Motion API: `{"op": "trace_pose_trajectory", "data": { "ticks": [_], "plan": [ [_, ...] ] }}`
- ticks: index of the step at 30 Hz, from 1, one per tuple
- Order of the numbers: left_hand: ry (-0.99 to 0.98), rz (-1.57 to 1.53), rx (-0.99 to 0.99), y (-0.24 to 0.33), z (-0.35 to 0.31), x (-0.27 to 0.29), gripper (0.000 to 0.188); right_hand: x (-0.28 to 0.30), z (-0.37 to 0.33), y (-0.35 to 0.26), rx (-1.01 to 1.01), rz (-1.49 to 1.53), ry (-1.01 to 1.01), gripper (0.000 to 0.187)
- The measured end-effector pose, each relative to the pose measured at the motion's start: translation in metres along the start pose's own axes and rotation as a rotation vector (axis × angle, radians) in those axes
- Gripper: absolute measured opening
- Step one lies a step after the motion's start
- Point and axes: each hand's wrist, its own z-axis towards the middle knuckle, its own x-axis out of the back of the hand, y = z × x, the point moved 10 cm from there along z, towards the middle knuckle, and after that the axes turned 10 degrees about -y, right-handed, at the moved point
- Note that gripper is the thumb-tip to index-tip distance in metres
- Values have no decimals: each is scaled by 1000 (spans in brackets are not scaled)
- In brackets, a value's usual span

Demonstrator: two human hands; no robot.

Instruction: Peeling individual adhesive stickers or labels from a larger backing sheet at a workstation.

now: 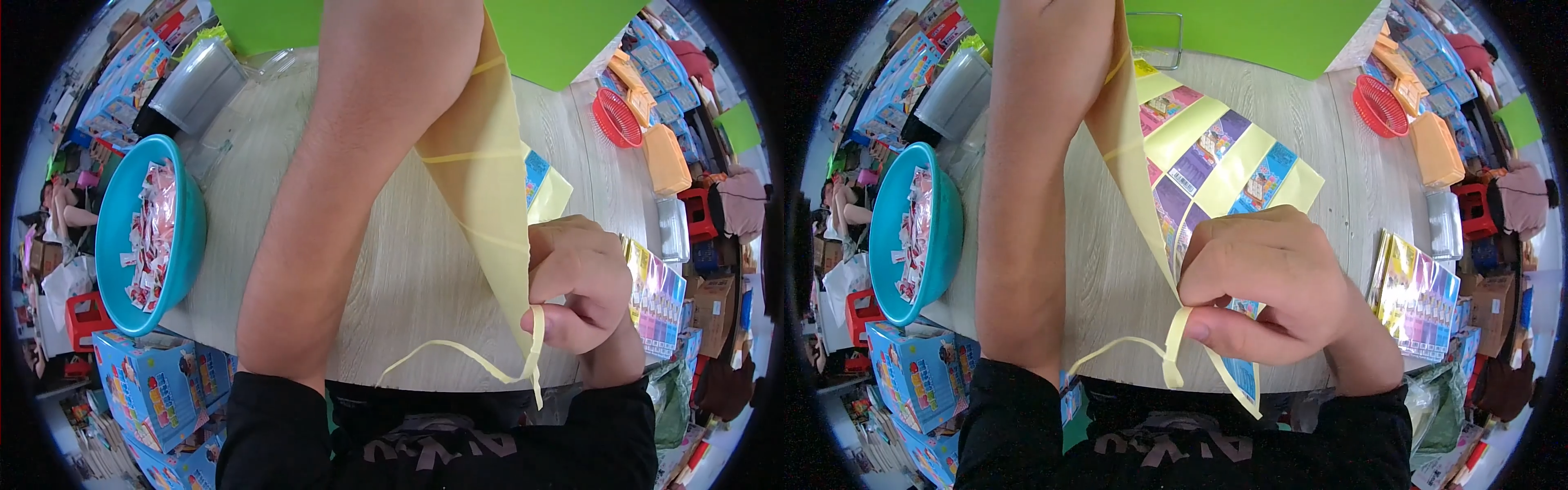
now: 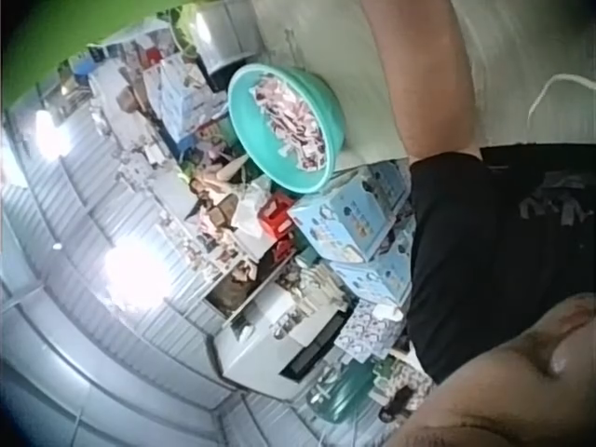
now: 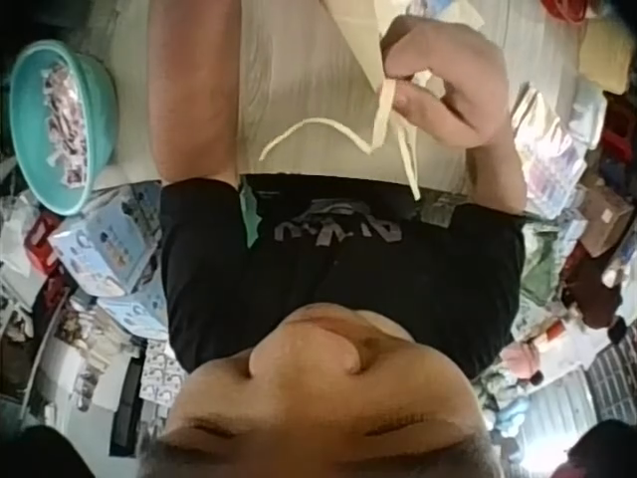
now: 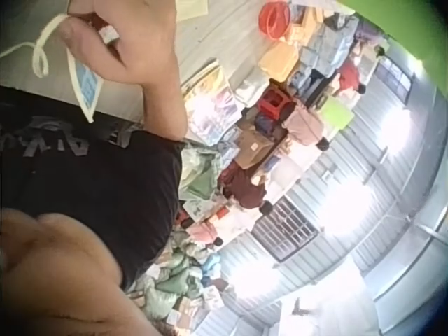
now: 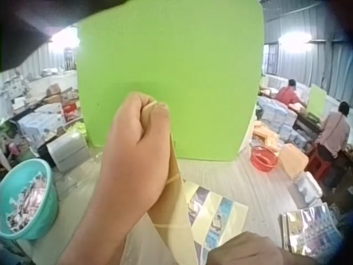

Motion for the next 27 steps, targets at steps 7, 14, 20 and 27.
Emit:
{"op": "trace_pose_trajectory", "data": {
  "ticks": [7,14,20,27],
  "plan": [
    [0,56,-53,0,0,-3,24,2,-1,-4,61,92,14,12],
    [0,-3,57,-6,6,1,24,3,-23,-39,376,-336,266,18],
    [52,10,12,-8,6,10,26,5,-10,-16,177,-207,133,24],
    [66,31,94,-13,8,16,26,1,-1,-7,62,17,-1,24]
  ]
}}
